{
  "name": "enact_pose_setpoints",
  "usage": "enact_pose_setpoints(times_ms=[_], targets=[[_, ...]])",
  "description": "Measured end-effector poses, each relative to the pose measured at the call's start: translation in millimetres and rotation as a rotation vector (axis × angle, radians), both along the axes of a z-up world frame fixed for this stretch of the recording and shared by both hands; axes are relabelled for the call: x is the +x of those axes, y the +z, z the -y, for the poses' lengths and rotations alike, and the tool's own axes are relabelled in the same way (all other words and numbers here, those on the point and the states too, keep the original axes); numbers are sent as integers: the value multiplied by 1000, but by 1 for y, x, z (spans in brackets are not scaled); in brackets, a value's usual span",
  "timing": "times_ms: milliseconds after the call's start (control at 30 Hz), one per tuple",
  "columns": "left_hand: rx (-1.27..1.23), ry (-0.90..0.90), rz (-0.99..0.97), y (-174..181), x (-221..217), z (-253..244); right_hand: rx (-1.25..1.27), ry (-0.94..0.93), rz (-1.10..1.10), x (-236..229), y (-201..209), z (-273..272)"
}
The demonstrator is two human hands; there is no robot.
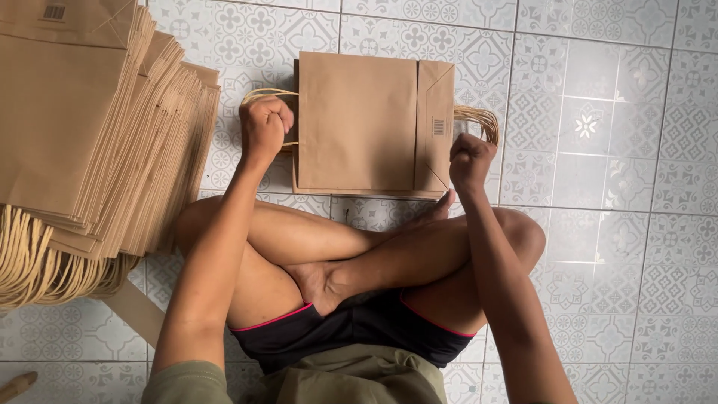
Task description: The person is shaping and folding paper bags from a large stack on the floor.
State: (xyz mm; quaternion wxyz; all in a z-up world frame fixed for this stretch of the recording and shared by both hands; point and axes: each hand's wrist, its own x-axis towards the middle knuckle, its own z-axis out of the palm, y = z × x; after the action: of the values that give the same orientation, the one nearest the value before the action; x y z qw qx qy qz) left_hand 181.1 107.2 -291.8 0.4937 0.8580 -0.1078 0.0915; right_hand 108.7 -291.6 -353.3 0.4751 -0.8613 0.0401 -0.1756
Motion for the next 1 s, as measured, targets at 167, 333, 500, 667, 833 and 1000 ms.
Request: enact_pose_setpoints(times_ms=[167, 333, 500, 667, 833, 1000], targets=[[122, -14, -75, -30, -4, 5, -17, -81, 9, 5, 43, -26], [129, 227, -122, -19, -8, 14, -121, -52, -179, 9, 51, -32], [255, 209, -756, -19, -4, 9, -221, -83, -233, 14, 31, -25], [326, 177, -805, -18, 0, 23, -263, -49, -275, 13, 39, -27], [354, 199, -759, -40, 4, 20, -281, -20, -313, 15, 26, -26], [384, 219, -731, -48, 3, 20, -255, -89, -334, 17, 8, -21]])
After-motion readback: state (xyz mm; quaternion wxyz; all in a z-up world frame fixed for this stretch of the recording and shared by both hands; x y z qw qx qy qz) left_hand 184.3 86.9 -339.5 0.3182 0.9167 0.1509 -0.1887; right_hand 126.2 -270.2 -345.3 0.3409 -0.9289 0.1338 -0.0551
